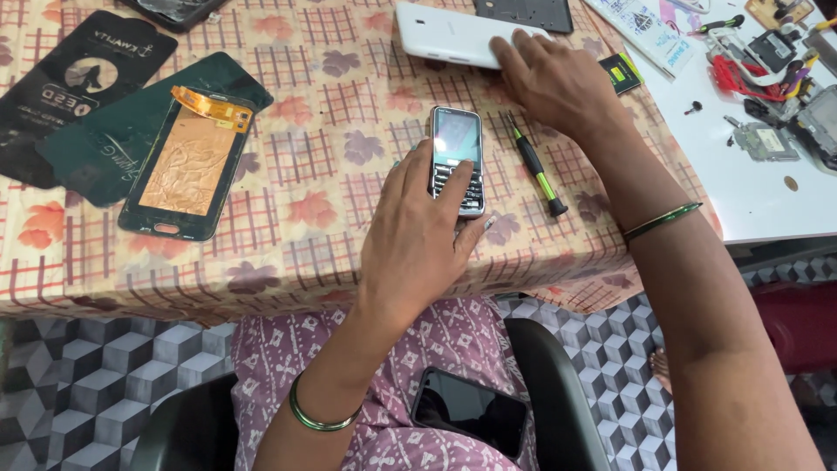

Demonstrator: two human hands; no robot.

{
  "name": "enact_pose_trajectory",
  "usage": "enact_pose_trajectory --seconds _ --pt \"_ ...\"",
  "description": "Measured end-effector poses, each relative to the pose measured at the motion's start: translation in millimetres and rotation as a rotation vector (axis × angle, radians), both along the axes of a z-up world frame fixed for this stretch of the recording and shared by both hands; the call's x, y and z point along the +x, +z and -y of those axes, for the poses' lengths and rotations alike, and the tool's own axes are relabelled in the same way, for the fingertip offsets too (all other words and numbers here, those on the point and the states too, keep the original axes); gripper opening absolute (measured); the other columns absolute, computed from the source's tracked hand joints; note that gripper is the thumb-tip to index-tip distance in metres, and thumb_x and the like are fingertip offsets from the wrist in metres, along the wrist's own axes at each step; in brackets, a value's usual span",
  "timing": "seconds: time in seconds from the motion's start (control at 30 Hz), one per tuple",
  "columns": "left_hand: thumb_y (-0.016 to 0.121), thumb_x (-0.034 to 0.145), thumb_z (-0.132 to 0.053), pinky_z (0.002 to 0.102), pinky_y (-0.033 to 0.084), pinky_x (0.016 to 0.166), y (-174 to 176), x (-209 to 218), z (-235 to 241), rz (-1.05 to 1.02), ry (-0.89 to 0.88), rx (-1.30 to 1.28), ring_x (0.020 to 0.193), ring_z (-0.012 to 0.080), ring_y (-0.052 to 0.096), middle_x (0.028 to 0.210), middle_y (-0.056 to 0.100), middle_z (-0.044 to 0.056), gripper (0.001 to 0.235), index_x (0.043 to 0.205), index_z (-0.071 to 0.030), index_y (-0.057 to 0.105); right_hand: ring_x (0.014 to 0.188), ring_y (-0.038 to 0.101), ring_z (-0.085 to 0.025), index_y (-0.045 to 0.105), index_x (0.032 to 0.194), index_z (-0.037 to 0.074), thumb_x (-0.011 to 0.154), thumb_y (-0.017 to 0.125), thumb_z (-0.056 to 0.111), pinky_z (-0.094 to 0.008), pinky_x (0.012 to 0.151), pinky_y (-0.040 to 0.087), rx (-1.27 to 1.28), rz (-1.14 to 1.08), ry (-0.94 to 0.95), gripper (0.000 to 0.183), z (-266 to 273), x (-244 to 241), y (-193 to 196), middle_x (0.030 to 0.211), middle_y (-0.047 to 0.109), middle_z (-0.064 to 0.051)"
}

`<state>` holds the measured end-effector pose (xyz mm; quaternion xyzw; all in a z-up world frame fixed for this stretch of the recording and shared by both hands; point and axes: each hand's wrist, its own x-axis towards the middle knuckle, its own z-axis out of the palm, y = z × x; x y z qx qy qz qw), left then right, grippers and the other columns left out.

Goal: The person cleans a silver feature phone with a toothbrush and then uses a screwdriver to pry and adjust the front casing. The person also moves a white smartphone and a black phone back cover on the table.

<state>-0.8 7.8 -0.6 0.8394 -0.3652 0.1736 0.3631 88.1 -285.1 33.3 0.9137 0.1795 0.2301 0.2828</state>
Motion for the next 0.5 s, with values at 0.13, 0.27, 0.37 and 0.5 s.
enact_pose_trajectory --seconds 0.13,0.27,0.37,0.5 --pt "0.077 0.087 -0.038 0.052 0.042 0.112 0 0 0 -0.003 0.001 0.012 0.132 0.0478 0.050 0.143 0.048 0.037 0.063 0.136 -0.001 0.062 0.088 0.075 -0.025 0.058 0.128 0.005 0.119 0.055 0.022 -0.035 0.056 0.057 0.017 0.180 0.122 0.019 10 5 3 0.116 0.074 -0.015" --pt "0.077 0.087 -0.038 0.051 0.043 0.112 1 0 0 -0.004 0.003 0.011 0.132 0.0474 0.051 0.143 0.048 0.037 0.062 0.136 -0.001 0.062 0.067 0.067 -0.022 0.059 0.120 0.005 0.121 0.058 0.016 -0.035 0.046 0.047 0.130 0.184 0.067 0.012 25 20 1 0.092 0.070 -0.011" --pt "0.077 0.087 -0.038 0.052 0.043 0.112 1 1 0 -0.002 0.005 0.013 0.132 0.0473 0.051 0.142 0.048 0.037 0.062 0.135 -0.001 0.063 0.068 0.063 -0.028 0.057 0.116 0.000 0.117 0.055 0.008 -0.042 0.056 0.047 0.306 0.248 0.038 0.008 51 35 -4 0.085 0.063 -0.012" --pt "0.077 0.087 -0.037 0.052 0.043 0.112 2 1 0 0.000 -0.003 0.006 0.132 0.0475 0.051 0.141 0.048 0.037 0.062 0.135 0.000 0.062 0.078 0.058 -0.038 0.058 0.107 0.001 0.108 0.059 0.003 -0.048 0.066 0.045 0.398 0.494 0.166 0.002 110 57 -19 0.093 0.062 -0.018"
